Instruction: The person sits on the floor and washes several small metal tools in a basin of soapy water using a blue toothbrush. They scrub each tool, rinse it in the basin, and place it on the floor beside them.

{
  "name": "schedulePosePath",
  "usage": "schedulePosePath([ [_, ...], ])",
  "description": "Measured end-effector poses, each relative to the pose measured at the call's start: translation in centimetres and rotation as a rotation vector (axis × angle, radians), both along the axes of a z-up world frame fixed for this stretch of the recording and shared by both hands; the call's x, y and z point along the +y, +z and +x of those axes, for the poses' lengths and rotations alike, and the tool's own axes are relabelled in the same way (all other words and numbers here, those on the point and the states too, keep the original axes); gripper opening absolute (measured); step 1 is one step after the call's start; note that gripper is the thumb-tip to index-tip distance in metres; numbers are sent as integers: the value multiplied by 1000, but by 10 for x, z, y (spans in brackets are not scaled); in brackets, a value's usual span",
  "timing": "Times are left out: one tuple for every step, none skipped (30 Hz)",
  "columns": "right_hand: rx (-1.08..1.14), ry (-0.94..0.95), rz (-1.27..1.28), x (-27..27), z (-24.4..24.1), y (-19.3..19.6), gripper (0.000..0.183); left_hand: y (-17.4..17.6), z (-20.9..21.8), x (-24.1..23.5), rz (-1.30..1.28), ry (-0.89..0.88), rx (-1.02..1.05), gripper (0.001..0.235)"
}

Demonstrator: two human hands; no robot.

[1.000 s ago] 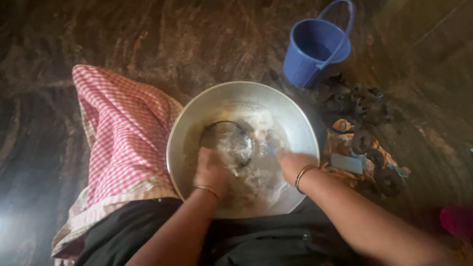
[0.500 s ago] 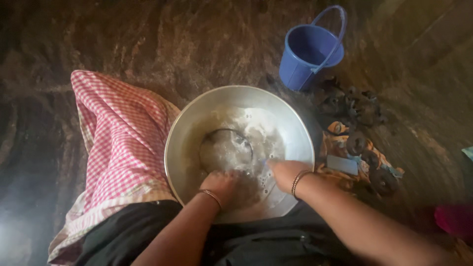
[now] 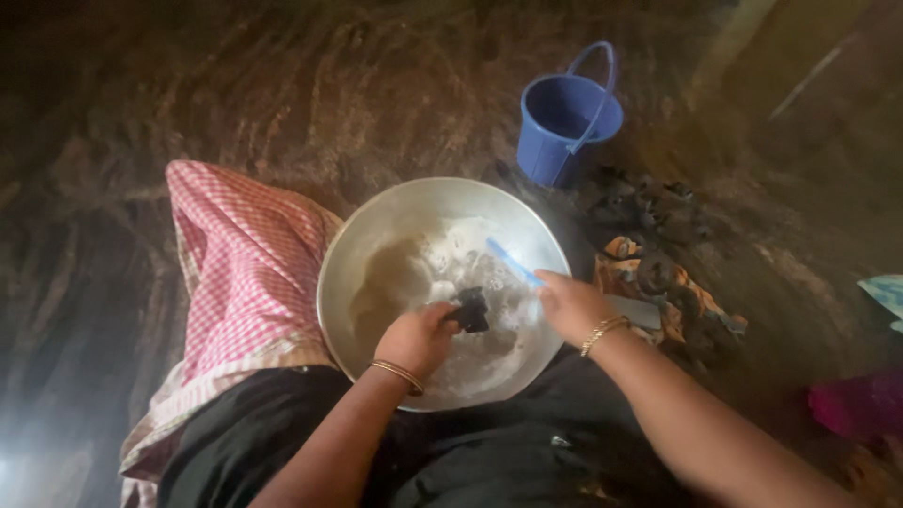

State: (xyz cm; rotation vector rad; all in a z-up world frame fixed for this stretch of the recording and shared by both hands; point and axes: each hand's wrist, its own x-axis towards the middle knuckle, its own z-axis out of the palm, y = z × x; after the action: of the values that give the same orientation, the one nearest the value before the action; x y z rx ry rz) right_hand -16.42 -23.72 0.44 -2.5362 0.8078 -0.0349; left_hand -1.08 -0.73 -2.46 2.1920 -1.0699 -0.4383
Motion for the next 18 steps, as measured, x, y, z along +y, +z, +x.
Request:
schedulePosePath([
  [-42,-53,37,-1,-4,3,42,5,2,1,-85,20,1,32],
  [-80,-108,77,-2,-9,4,42,9,3,1,-169,38,5,32],
  [-164,-95,113,-2,-13,6,42,10,3,0,-254,56,10,33],
  [-238,-82,150,1,-21,6,43,9,1,0,-169,80,119,34],
  [-312,-70,188,3,-27,8,43,8,2,0,-82,104,227,36],
  [-382,-83,173,3,-30,10,42,7,4,-1,2,126,329,38],
  [-453,-95,158,5,-28,12,41,6,8,-2,-83,124,252,38],
  [-520,-110,145,5,-28,15,41,3,10,-3,-165,120,177,38],
  [-447,-101,125,7,-28,18,38,-1,11,-3,-246,115,103,38],
  [-374,-96,107,10,-27,18,35,-5,12,-3,-118,158,87,38],
  [-300,-90,90,12,-28,20,33,-10,13,-1,10,201,70,39],
  [-64,22,-80,12,-29,21,27,-15,13,-6,131,231,59,41],
  [178,133,-242,12,-27,21,22,-20,15,-8,178,252,53,43],
  [85,115,-218,13,-29,18,22,-26,20,-8,220,269,50,45],
  [-8,98,-196,15,-29,13,22,-31,26,-8,193,278,50,43],
  [-104,89,-174,11,-28,12,22,-33,31,-10,167,297,50,43],
  [-219,76,-220,1,-28,11,23,-32,36,-14,151,308,51,43],
  [-331,64,-260,-7,-28,7,23,-35,36,-14,144,321,54,43],
])
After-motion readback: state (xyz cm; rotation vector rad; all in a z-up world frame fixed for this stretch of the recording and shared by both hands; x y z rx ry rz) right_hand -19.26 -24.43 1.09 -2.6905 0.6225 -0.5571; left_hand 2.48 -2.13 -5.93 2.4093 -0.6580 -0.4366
